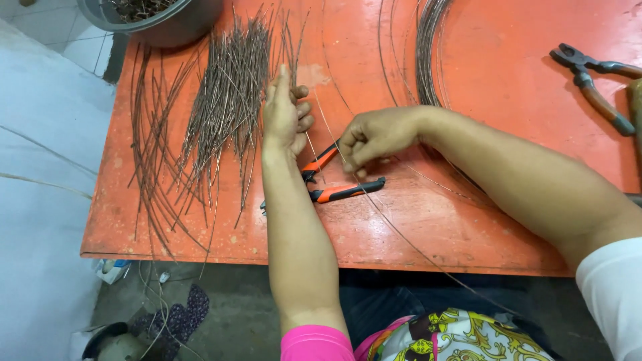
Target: Cutting segments of copper wire from a large coil using a wire cutter and organizing them on a table.
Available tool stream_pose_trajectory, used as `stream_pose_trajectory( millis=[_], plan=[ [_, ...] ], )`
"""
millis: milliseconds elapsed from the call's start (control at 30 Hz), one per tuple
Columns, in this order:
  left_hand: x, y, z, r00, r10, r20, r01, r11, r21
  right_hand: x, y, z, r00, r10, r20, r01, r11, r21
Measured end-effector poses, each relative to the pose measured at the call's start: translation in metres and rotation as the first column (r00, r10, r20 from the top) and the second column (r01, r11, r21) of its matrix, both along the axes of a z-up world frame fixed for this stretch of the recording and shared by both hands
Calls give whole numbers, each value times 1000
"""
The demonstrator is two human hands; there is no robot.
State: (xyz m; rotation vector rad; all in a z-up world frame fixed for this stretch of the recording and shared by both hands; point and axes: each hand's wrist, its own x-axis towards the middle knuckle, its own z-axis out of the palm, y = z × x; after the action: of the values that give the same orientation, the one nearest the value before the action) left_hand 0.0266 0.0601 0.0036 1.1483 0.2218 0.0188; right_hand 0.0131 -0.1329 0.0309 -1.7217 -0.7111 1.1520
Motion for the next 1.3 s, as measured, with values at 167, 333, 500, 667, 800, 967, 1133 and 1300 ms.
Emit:
stream_pose_trajectory(
  millis=[167,333,500,667,800,967,1133,1300],
  plan=[
    [-1,1,-8,1000,11,14,-12,997,74,-6,6,-10,989,147,15,-144,984,-109],
    [0,0,-11,999,-4,35,1,996,91,-9,12,-21,983,182,25,-176,970,-166],
    [27,8,-41,997,37,69,-37,999,3,-17,19,7,994,-44,100,51,996,-67],
    [17,2,-28,997,9,83,-7,1000,-30,-10,22,-7,968,-187,169,189,982,1],
    [11,7,-11,998,57,-38,-56,998,24,-17,21,-3,990,59,131,-34,982,-186],
    [4,14,-4,996,84,-34,-86,994,-67,-19,22,-3,924,347,160,-287,907,-309],
    [15,4,-14,995,77,67,-68,989,-130,-27,24,11,922,360,145,-294,892,-343],
    [23,0,-27,973,222,61,-219,975,-42,-35,32,10,957,25,288,58,959,-277]
  ],
)
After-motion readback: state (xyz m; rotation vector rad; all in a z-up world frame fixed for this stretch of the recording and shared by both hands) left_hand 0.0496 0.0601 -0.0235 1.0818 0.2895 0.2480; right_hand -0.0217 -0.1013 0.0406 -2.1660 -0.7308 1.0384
